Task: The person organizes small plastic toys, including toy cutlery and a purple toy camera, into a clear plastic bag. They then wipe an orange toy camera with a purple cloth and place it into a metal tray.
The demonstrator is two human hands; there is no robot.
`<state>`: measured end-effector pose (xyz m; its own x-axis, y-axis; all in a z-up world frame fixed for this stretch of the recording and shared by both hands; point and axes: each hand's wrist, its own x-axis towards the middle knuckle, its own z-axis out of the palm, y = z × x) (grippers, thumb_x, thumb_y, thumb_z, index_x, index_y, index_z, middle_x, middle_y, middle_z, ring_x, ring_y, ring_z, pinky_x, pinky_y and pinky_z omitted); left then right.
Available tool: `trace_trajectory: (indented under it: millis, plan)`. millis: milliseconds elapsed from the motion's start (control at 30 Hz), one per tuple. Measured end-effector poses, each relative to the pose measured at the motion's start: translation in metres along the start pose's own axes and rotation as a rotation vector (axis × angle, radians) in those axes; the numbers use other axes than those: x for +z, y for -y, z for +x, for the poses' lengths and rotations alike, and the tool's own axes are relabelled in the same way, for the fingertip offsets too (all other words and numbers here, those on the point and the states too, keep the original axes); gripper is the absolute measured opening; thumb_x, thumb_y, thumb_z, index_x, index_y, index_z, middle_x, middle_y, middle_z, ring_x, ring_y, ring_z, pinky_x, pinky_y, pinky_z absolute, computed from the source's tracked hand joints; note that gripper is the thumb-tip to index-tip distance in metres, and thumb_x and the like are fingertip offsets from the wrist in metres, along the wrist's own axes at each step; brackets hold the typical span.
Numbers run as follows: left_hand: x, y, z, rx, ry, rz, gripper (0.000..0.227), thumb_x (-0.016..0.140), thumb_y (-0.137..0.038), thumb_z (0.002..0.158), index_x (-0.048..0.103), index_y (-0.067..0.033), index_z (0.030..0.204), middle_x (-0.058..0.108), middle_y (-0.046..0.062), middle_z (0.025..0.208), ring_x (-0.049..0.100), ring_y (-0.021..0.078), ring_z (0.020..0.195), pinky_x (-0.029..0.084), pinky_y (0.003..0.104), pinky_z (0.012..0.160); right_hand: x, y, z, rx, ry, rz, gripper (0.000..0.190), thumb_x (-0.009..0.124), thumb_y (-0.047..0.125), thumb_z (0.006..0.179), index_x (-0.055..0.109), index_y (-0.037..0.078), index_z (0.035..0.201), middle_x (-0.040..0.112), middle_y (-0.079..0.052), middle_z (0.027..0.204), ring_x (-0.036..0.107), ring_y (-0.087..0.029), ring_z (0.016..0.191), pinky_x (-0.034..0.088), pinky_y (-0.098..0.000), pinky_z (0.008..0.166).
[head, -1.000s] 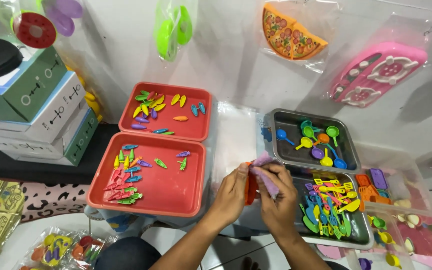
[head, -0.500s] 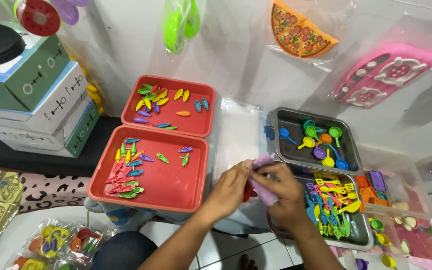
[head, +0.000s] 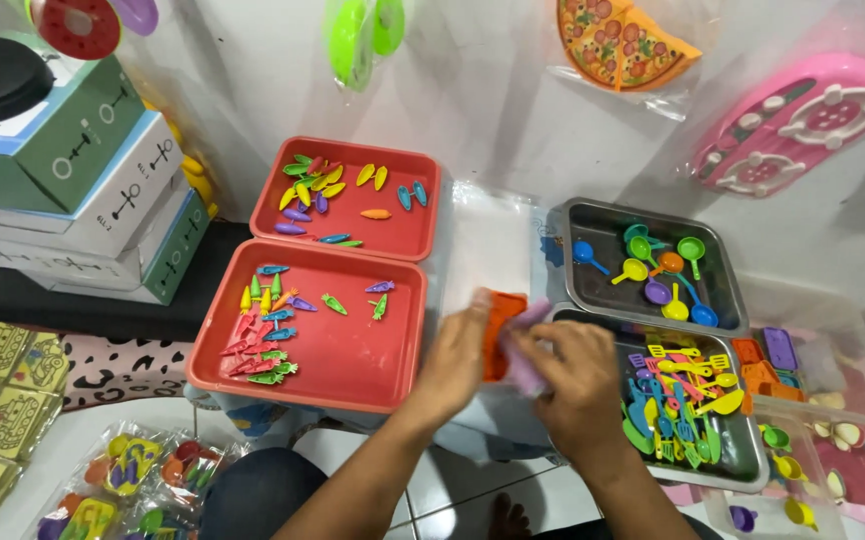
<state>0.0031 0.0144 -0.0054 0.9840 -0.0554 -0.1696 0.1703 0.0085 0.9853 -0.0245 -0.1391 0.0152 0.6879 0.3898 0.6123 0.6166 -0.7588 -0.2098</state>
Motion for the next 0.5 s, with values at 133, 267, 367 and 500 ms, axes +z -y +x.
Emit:
trace_trajectory:
  millis: [133,267,367,500]
  plan:
    - [0.003,-0.004,-0.006,0.104,0.066,0.055,0.062,0.025,-0.05,0.104,0.064,-0.0037,0.091,0.059,0.007,0.074,0.053,0.0149,0.068,0.048,0.031,0.067,0.012,-0.002,-0.012,0.028,-0.082,-0.053,0.037,0.075,0.003,0.069,0.075,0.007,0.106,0.071,-0.006,0.106,0.064,-0.024,0.095,0.046,-0.0422,0.093]
    - [0.005,0.002,-0.003,0.007,0.061,-0.011,0.062,0.027,-0.051,0.103,0.063,-0.0029,0.089,0.062,0.008,0.08,0.056,0.014,0.073,0.05,0.028,0.069,0.009,0.009,-0.003,0.046,-0.034,0.041,0.027,0.076,0.012,0.075,0.078,0.012,0.102,0.07,0.001,0.099,0.06,-0.018,0.091,0.042,-0.0389,0.09]
    - [0.011,0.001,-0.008,0.162,0.15,-0.11,0.067,0.022,-0.051,0.102,0.065,-0.0027,0.118,0.067,0.008,0.092,0.059,0.0116,0.078,0.05,0.025,0.072,0.007,0.01,-0.002,0.142,-0.146,-0.02,0.028,0.071,0.007,0.078,0.076,0.009,0.105,0.072,-0.003,0.101,0.061,-0.02,0.091,0.039,-0.0368,0.092]
    - [0.013,0.011,0.0,0.015,0.069,-0.117,0.077,0.023,-0.058,0.098,0.056,-0.0011,0.138,0.06,0.018,0.142,0.06,0.0243,0.128,0.045,0.032,0.109,0.003,0.014,-0.004,0.181,-0.122,0.135,0.043,0.069,-0.003,0.063,0.076,0.007,0.104,0.077,-0.004,0.102,0.065,-0.022,0.094,0.047,-0.0356,0.092]
